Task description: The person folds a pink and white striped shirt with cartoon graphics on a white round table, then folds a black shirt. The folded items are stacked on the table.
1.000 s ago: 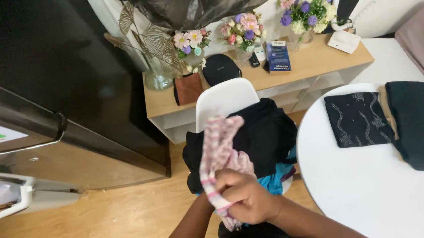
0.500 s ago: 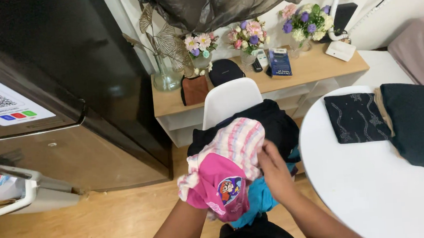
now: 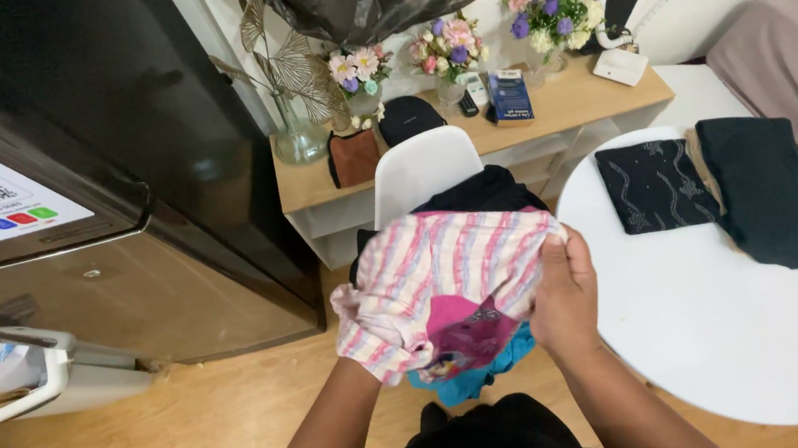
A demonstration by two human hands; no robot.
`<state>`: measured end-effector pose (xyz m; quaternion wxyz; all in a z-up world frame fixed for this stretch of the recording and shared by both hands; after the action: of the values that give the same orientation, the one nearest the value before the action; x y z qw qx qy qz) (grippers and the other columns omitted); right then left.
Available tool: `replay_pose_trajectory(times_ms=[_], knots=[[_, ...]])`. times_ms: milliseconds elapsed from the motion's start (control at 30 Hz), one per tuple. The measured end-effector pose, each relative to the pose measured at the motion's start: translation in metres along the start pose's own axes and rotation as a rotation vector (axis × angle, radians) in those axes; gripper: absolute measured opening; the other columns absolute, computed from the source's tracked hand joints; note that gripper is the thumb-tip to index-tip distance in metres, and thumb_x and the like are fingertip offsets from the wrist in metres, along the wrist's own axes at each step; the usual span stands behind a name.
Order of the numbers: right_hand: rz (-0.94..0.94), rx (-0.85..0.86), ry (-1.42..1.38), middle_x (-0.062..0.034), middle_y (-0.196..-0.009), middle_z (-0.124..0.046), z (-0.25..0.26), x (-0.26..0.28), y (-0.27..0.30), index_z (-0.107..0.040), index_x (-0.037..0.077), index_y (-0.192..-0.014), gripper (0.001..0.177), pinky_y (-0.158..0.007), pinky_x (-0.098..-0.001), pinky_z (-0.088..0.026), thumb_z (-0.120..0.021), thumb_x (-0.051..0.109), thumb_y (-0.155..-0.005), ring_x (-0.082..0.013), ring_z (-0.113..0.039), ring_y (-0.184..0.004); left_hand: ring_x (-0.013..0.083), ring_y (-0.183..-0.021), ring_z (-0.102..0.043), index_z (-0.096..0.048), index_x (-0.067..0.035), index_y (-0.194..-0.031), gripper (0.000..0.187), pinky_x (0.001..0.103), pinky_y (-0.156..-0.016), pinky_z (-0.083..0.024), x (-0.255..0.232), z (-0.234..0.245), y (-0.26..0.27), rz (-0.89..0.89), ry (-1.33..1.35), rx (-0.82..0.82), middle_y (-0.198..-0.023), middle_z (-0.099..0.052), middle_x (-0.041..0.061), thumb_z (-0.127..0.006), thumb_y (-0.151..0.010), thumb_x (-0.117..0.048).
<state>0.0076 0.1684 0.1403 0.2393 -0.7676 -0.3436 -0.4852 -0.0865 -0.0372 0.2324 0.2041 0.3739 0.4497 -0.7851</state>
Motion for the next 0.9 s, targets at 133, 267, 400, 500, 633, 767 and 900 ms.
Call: replay_pose_trajectory(times_ms=[133, 267, 400, 500, 633, 767, 900], knots=[[0.030, -0.004, -0.009, -0.0031, -0.105, -0.068, 0.005, 0.008, -0.004, -0.058, 0.003, -0.127, 0.027, -0.075, -0.0242, -0.054, -0.047, 0.023, -0.112, -0.0073, -0.062, -0.087, 0.0236, -0.103, -0.061, -0.046, -0.007, -0.150, 0.072, 0.038, -0.088, -0.050, 0.002, 0.004, -0.006, 0.042, 0.083, -0.029, -0.137, -0.065, 0.015, -0.074, -0.087, -0.028], [0.019, -0.022, -0.023, -0.0063, -0.111, -0.070, 0.022, 0.005, -0.003, -0.061, -0.001, -0.128, 0.028, -0.085, -0.0257, -0.054, -0.052, 0.017, -0.109, -0.0102, -0.064, -0.095, 0.0214, -0.099, -0.060, -0.043, -0.006, -0.152, 0.074, 0.036, -0.086, -0.049, -0.009, 0.005, -0.015, 0.088, 0.170, -0.057, -0.138, -0.065, 0.015, -0.074, -0.089, -0.026], [0.006, -0.058, -0.025, -0.0087, -0.112, -0.071, 0.051, 0.010, -0.001, -0.064, -0.004, -0.124, 0.024, -0.087, -0.0276, -0.055, -0.056, 0.011, -0.107, -0.0128, -0.066, -0.097, 0.0192, -0.095, -0.059, -0.040, -0.006, -0.155, 0.076, 0.035, -0.083, -0.049, -0.015, -0.003, -0.019, 0.141, 0.268, -0.068, -0.138, -0.065, 0.015, -0.073, -0.090, -0.025], [-0.005, -0.108, -0.008, -0.0085, -0.111, -0.071, 0.066, 0.028, 0.007, -0.064, -0.003, -0.121, 0.022, -0.087, -0.0288, -0.056, -0.057, 0.009, -0.104, -0.0134, -0.067, -0.097, 0.0176, -0.091, -0.059, -0.038, -0.006, -0.157, 0.077, 0.034, -0.081, -0.048, -0.018, -0.012, -0.020, 0.183, 0.347, -0.072, -0.139, -0.065, 0.015, -0.073, -0.091, -0.025], [0.029, -0.143, 0.004, -0.0079, -0.110, -0.071, 0.090, 0.046, 0.017, -0.064, -0.003, -0.120, 0.020, -0.087, -0.0286, -0.056, -0.057, 0.008, -0.104, -0.0127, -0.067, -0.096, 0.0154, -0.087, -0.058, -0.034, -0.006, -0.160, 0.079, 0.033, -0.078, -0.048, -0.024, -0.026, -0.019, 0.238, 0.450, -0.079, -0.140, -0.065, 0.016, -0.073, -0.093, -0.024], [0.094, -0.150, 0.027, -0.0069, -0.107, -0.069, 0.105, 0.082, 0.030, -0.063, -0.002, -0.118, 0.016, -0.085, -0.0271, -0.055, -0.059, 0.006, -0.105, -0.0113, -0.065, -0.093, 0.0158, -0.093, -0.062, -0.041, -0.003, -0.158, 0.070, 0.033, -0.083, -0.052, -0.018, -0.055, -0.008, 0.375, 0.843, -0.012, -0.139, -0.065, 0.017, -0.069, -0.099, -0.027], [0.151, -0.173, 0.063, -0.0059, -0.104, -0.068, 0.136, 0.111, 0.048, -0.063, -0.001, -0.116, 0.013, -0.082, -0.0256, -0.054, -0.060, 0.005, -0.105, -0.0105, -0.063, -0.091, 0.0183, -0.113, -0.061, -0.049, -0.002, -0.153, 0.060, 0.034, -0.097, -0.050, -0.012, -0.095, 0.014, 0.436, 0.927, 0.163, -0.142, -0.062, 0.016, -0.063, -0.103, -0.031]])
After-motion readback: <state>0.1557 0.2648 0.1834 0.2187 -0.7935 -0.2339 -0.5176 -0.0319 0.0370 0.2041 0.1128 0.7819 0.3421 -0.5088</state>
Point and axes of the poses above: each hand's wrist, its own y-axis away from the middle knuckle, its own z-axis out of the back of the hand, x = y × z, the point moved 9 cm from there along -y, towards the middle knuckle
